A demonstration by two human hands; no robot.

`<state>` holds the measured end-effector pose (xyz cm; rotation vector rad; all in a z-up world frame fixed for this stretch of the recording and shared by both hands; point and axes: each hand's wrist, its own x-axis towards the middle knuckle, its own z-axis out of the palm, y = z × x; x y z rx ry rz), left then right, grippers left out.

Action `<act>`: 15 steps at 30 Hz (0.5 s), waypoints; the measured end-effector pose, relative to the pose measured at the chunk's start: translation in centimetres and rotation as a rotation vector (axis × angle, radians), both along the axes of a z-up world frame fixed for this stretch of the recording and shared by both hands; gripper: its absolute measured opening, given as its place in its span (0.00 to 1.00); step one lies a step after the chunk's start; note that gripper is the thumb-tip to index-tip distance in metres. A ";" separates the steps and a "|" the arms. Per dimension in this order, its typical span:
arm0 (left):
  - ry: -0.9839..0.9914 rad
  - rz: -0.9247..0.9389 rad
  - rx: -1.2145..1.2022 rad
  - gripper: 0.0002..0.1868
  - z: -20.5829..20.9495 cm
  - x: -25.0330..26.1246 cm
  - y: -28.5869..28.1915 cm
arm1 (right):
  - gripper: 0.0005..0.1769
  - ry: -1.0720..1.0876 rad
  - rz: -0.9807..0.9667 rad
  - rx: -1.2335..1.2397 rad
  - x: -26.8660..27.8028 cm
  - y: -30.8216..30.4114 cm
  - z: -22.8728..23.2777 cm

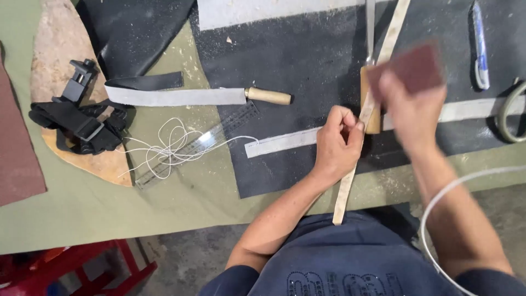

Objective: A person uses a piece of sandpaper to smooth the surface of a long, thin wooden strip on a workshop table.

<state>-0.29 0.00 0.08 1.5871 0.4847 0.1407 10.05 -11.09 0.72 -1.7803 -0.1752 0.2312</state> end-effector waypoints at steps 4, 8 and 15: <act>-0.043 -0.004 -0.005 0.10 -0.2 0.2 0.3 | 0.25 0.044 -0.260 -0.112 1.8 -0.4 0.5; -0.043 -0.013 0.000 0.10 -0.4 0.0 0.3 | 0.25 0.229 -0.030 -0.201 -3.5 -0.2 2.1; -0.053 -0.006 0.033 0.10 -0.1 -0.1 0.3 | 0.13 -0.026 -0.203 -0.065 2.4 1.6 1.8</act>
